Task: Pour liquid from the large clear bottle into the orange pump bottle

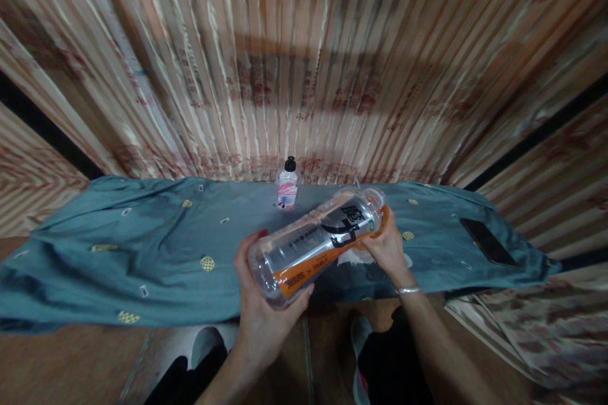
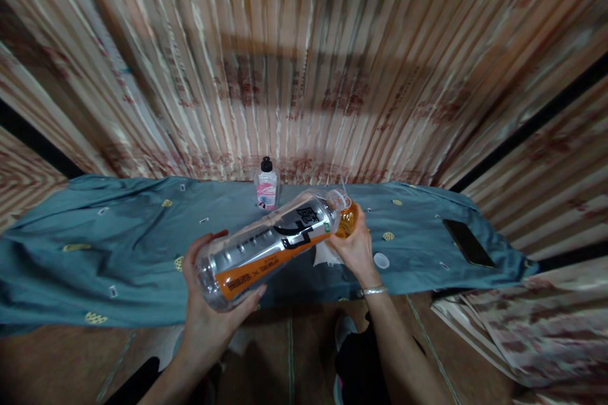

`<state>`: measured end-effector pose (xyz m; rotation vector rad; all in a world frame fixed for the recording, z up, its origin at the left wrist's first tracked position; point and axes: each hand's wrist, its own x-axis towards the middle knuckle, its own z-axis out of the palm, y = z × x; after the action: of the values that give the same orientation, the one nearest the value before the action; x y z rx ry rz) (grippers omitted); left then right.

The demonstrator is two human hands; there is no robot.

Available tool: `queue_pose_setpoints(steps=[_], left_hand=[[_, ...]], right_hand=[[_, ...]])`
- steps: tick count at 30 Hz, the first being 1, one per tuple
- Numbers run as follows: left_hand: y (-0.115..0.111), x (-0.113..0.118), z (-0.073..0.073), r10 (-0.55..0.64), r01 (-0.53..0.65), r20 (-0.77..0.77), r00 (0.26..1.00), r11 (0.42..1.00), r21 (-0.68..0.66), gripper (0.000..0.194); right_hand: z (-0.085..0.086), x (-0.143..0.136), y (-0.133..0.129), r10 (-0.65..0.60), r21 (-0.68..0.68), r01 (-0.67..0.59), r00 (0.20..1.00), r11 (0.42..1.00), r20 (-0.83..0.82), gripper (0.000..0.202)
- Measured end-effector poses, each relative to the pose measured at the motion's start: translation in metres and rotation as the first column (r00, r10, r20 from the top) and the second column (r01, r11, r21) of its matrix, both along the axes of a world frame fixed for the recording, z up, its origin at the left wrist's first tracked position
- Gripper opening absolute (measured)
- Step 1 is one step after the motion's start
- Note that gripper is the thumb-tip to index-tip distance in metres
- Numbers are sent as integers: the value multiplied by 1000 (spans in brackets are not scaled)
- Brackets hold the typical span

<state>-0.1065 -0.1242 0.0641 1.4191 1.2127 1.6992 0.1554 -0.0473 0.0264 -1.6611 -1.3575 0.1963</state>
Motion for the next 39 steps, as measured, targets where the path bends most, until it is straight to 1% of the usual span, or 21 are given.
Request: queue_pose_setpoints(steps=[4, 8, 15, 21, 24, 30, 39], left_hand=[[-2, -2, -2, 12, -12, -13, 1000, 1000, 9, 89], [-3, -3, 0, -6, 6, -13, 1000, 1000, -8, 90], [-8, 2, 9, 11, -9, 27, 1000, 996, -85, 87], [-9, 4, 15, 14, -12, 26, 1000, 997, -82, 86], [-9, 4, 13, 24, -23, 17, 1000, 997, -75, 86], [-7, 2, 6, 35, -35, -12, 999, 999, 0, 88], [-7, 0, 1, 35, -35, -33, 999, 999, 4, 88]], right_hand=[[-3, 2, 0, 6, 22, -7, 1000, 1000, 28, 97], [-6, 4, 0, 4, 15, -5, 1000, 1000, 30, 98], [-7, 2, -1, -11, 40, 9, 999, 999, 51, 94], [-7, 2, -1, -15, 52, 11, 998, 999, 63, 93], [-7, 1, -1, -20, 62, 16, 998, 998, 66, 91], [-6, -1, -2, -31, 60, 27, 998, 998, 63, 91], [-7, -3, -2, -41, 71, 39, 999, 997, 33, 92]])
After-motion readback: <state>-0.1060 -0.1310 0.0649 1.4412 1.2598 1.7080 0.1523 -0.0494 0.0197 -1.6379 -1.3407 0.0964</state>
